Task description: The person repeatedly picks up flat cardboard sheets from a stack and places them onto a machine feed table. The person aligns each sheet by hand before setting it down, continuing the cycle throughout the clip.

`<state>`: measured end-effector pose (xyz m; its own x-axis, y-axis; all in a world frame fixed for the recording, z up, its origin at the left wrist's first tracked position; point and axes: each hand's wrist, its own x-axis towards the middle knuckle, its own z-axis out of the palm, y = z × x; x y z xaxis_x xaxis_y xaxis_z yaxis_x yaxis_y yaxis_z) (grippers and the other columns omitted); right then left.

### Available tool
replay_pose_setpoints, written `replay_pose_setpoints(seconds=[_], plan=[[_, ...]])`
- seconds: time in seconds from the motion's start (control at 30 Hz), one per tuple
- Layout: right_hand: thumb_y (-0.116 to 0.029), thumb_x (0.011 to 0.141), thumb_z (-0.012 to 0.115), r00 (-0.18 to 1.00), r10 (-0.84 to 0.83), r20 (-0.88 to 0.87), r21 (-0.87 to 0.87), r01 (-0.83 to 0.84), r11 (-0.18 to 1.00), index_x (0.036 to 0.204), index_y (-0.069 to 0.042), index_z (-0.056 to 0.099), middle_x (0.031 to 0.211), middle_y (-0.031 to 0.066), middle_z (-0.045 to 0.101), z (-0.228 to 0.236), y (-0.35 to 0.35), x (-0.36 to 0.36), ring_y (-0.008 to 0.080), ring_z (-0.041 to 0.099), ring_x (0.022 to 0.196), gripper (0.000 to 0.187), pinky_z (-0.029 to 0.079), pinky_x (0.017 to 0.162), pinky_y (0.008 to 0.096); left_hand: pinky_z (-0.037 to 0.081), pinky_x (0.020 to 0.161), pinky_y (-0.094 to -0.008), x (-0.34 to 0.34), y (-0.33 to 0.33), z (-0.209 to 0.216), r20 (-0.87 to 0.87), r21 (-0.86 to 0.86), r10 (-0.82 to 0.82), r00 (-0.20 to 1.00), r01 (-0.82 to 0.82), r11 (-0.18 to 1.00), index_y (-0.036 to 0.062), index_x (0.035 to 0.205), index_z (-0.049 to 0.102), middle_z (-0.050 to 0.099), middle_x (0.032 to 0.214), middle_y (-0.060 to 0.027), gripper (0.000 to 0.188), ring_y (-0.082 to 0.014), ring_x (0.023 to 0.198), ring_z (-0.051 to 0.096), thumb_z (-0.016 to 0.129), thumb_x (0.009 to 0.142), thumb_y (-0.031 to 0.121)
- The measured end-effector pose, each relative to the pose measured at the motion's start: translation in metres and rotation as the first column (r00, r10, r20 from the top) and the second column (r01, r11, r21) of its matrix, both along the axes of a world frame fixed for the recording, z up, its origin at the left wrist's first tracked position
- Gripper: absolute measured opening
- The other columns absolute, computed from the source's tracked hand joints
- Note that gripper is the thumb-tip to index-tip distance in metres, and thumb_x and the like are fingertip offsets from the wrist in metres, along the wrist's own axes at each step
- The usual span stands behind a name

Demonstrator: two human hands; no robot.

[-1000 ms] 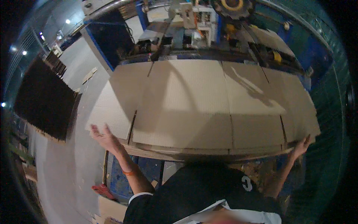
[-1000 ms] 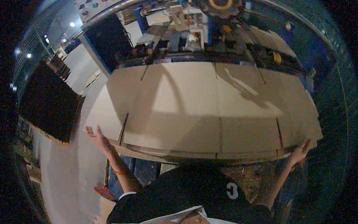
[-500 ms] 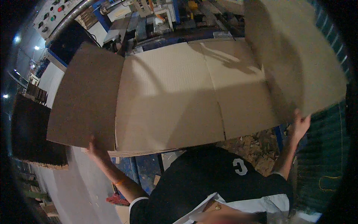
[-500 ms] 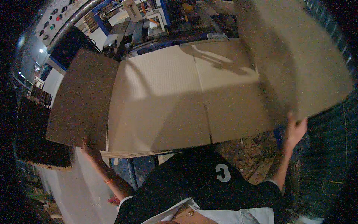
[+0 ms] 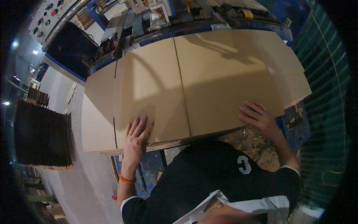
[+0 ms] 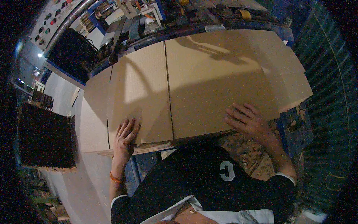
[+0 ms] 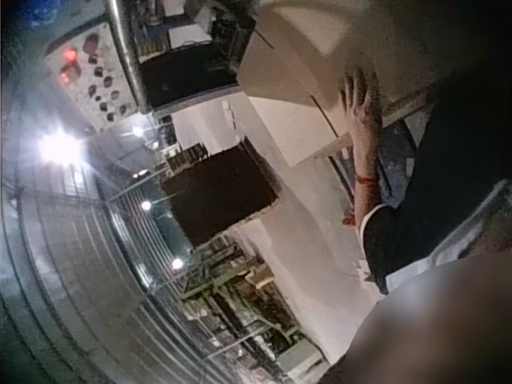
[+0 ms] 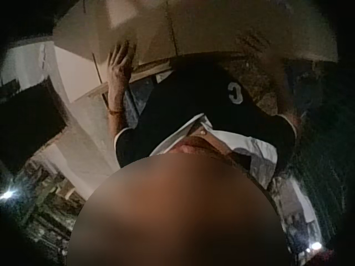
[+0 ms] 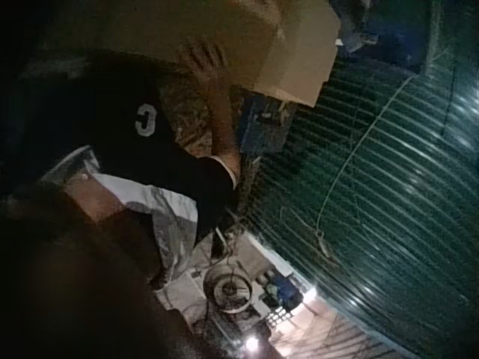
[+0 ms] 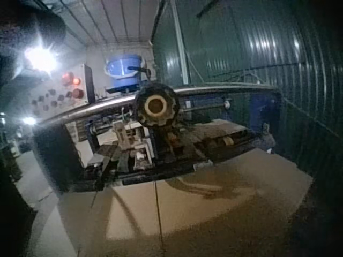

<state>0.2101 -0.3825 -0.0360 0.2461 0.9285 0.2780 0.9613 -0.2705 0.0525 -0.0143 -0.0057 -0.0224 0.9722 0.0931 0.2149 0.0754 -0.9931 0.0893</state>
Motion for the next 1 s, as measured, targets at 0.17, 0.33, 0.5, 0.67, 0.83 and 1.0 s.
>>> replay_pose_setpoints(seconds=[0.17,0.33,0.5,0.67,0.83,1.0], plan=[[-0.034,0.077,0.061,0.981,-0.079,-0.174,-0.166,0.05,0.985,0.131,-0.021,0.043,0.139,0.0037,0.037,0.005,0.006,0.01,0.0261,0.034,0.127,0.058,0.028,0.102,0.0467,0.03,0.102,-0.0477,0.003,0.0,-0.005,0.052,-0.021,0.007,0.999,-0.006,1.0,0.0179,0.122,0.054,0.046,0.132,-0.0074,0.049,-0.0311,0.123,0.041,0.056,0.075,0.005],[-0.029,0.083,0.057,0.874,-0.089,-0.478,-0.092,0.051,0.994,0.126,-0.009,0.048,0.131,0.0108,0.045,0.016,0.035,0.024,0.0294,0.047,0.116,0.048,0.035,0.097,0.0417,0.029,0.103,-0.0477,0.0,0.0,0.002,0.01,-0.067,0.023,1.0,-0.022,0.998,0.0128,0.122,0.053,0.042,0.134,-0.0121,0.053,-0.0332,0.125,0.037,0.058,0.07,0.002],[-0.039,0.088,0.053,0.098,0.066,-0.993,0.098,0.366,0.926,0.118,-0.004,0.05,0.102,0.0079,0.059,0.008,0.126,0.055,0.014,0.062,0.076,0.046,0.051,0.059,0.0248,0.029,0.103,-0.0464,-0.001,0.0,0.014,-0.018,-0.281,-0.053,0.998,0.046,0.959,0.0055,0.122,0.052,0.038,0.136,-0.0185,0.057,-0.0372,0.127,0.032,0.062,0.066,0.009],[-0.035,0.09,0.047,-0.232,0.095,-0.968,0.034,0.253,0.967,0.094,0.001,0.053,0.085,0.0119,0.061,0.0,0.23,0.081,0.0197,0.063,0.058,0.037,0.05,0.044,0.0304,0.029,0.103,-0.0448,0.004,0.002,0.017,-0.049,-0.382,-0.065,0.997,0.041,0.923,0.0047,0.122,0.052,0.039,0.135,-0.0187,0.055,-0.0367,0.127,0.033,0.065,0.071,0.021],[-0.031,0.088,0.05,-0.002,0.122,-0.992,0.118,0.245,0.962,0.076,-0.001,0.054,0.067,0.0083,0.059,-0.013,0.262,0.09,0.0144,0.058,0.052,0.032,0.049,0.043,0.0297,0.034,0.099,-0.0423,0.006,0.014,0.008,0.05,-0.662,0.075,0.996,-0.024,0.749,0.0026,0.119,0.053,0.043,0.132,-0.0165,0.041,-0.033,0.122,0.04,0.06,0.081,0.018],[-0.028,0.089,0.052,-0.034,0.091,-0.995,0.082,0.211,0.974,0.089,-0.003,0.057,0.077,0.004,0.06,-0.004,0.261,0.084,0.011,0.058,0.056,0.025,0.046,0.045,0.022,0.044,0.089,-0.0349,0.041,0.085,-0.013,0.192,-0.571,0.588,0.786,-0.398,0.718,0.0018,0.119,0.053,0.057,0.116,-0.0182,0.038,-0.03,0.102,0.058,0.056,0.085,0.019]])
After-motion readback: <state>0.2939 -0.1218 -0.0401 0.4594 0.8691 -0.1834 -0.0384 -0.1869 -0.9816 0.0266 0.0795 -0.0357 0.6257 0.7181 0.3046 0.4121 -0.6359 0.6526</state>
